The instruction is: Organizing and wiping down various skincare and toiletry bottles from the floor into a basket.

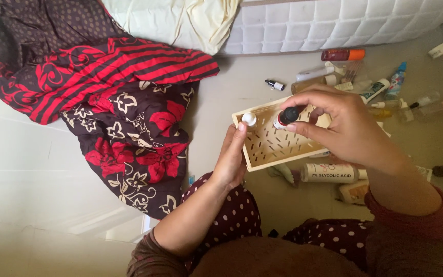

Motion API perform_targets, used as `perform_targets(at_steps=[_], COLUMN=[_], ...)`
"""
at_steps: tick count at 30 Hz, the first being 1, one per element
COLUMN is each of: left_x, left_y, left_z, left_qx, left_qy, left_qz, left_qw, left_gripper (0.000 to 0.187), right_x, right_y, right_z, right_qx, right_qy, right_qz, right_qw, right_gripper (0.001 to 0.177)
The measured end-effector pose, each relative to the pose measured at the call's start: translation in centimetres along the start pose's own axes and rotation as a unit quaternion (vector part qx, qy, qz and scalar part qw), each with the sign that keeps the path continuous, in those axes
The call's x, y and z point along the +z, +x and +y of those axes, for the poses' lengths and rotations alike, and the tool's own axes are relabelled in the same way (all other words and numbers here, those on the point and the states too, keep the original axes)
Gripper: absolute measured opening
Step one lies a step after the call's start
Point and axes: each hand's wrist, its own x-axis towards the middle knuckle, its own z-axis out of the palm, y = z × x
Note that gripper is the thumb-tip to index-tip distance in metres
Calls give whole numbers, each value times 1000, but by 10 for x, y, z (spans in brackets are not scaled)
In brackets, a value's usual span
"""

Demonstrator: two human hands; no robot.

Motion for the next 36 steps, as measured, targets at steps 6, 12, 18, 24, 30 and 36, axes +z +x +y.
perform_targets(at_steps=[6,12,18,24,30,36], left_x=[1,3,4,4,5,5], left_y=[0,1,0,-1,1,2], left_z=[-1,-3,-1,-2,-1,-3], left_qx=[-6,15,-6,-10,-11,0], left_qy=[3,1,7,15,4,1], left_qz=[14,-4,9,10,11,17], left_qw=[1000,1000,1000,1000,1000,1000], left_gripper=[82,81,81,83,81,74], right_x=[10,27,36,41,40,48], right_y=[-1,5,3,5,6,5], right_z=[14,15,12,18,10,9], right_qx=[14,38,44,-34,53,110], right_qy=[0,-32,-32,-65,-52,-33], right_qz=[-34,-31,-8,-6,-48,-100], right_qw=[999,998,998,997,996,988], right_gripper=[24,19,26,27,24,30])
